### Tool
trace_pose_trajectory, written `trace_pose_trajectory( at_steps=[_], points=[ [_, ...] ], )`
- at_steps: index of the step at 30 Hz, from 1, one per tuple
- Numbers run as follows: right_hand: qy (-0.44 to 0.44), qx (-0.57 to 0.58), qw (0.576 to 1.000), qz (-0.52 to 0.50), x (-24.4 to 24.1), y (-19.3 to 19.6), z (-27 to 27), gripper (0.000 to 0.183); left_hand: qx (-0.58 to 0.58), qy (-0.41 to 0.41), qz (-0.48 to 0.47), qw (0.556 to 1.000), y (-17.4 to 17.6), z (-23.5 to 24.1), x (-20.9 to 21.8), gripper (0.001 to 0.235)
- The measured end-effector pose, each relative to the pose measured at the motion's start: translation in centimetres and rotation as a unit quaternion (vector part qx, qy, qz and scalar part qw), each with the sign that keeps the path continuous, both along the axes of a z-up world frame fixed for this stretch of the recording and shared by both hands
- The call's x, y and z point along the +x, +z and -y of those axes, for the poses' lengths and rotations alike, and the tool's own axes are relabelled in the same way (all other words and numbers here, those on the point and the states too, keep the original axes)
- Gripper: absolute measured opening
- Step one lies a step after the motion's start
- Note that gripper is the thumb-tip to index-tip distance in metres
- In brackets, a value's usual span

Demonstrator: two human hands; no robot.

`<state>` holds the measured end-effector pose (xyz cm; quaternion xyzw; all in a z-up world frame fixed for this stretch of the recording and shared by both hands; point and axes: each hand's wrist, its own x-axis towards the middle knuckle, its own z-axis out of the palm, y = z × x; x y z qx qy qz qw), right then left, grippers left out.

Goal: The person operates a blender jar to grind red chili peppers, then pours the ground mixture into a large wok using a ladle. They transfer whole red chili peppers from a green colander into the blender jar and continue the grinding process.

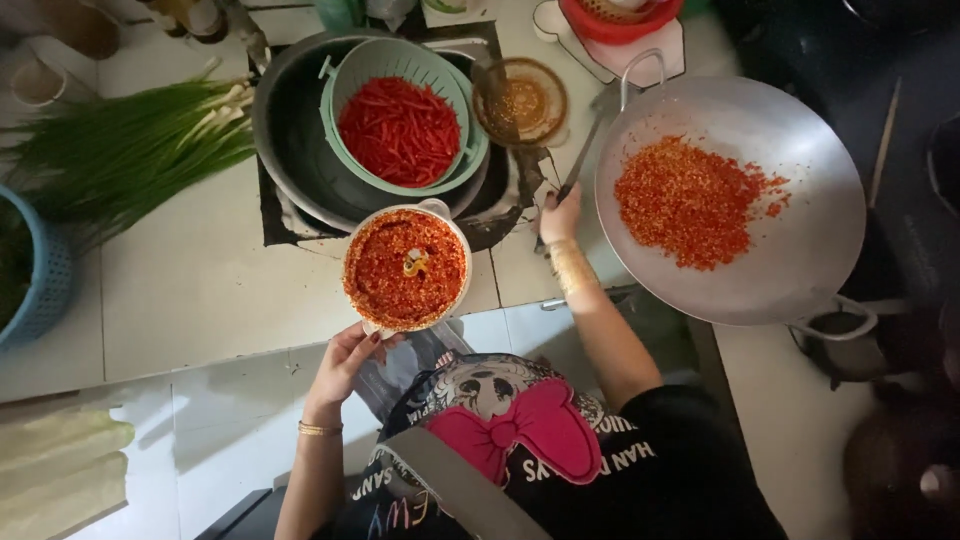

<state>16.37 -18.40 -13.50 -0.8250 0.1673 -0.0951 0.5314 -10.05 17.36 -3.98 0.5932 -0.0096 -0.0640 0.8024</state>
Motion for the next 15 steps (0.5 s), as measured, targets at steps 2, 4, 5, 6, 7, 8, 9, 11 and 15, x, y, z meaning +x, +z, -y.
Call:
trace_pose_trajectory(
  at_steps=[2, 4, 5, 6, 7, 8, 9, 11, 15],
  points=[
    [0.014, 0.055, 0.998, -0.041, -2.2, 1.7, -0.7, 0.049, 0.004, 0.003, -0.002, 1.0, 0.0, 0.1, 0.0, 0.022],
    [0.03, 0.111, 0.99, -0.084, -4.4, 3.2, -1.2, 0.041, 0.009, 0.009, -0.006, 1.0, -0.1, 0.2, 0.1, 0.022],
    [0.045, 0.073, 0.992, -0.09, -5.4, 3.8, -1.4, 0.04, 0.009, 0.004, 0.002, 1.0, -0.2, 0.1, 0.3, 0.022],
    [0.064, 0.035, 0.992, -0.099, -6.7, 4.4, -1.6, 0.038, 0.009, 0.003, 0.007, 1.0, -0.3, 0.1, 0.1, 0.021],
    [0.071, 0.035, 0.992, -0.102, -8.5, 5.7, -1.8, 0.038, 0.009, 0.011, 0.004, 1.0, 0.7, 0.3, 0.0, 0.021],
    [0.096, 0.002, 0.994, -0.051, -9.9, 7.1, -1.9, 0.044, 0.019, 0.005, 0.014, 1.0, 1.8, 0.6, 0.0, 0.021],
    [0.121, -0.031, 0.992, 0.001, -11.4, 8.5, -2.0, 0.051, 0.03, 0.0, 0.023, 0.999, 2.8, 0.8, 0.0, 0.022],
    [0.14, -0.044, 0.989, -0.031, -14.4, 8.8, -1.8, 0.052, 0.056, 0.0, 0.029, 0.998, 4.2, 0.8, 0.1, 0.023],
    [0.253, 0.073, 0.962, 0.07, -18.8, 7.5, 1.2, 0.051, 0.058, -0.038, 0.025, 0.997, 2.4, -0.4, 0.3, 0.024]
  ],
)
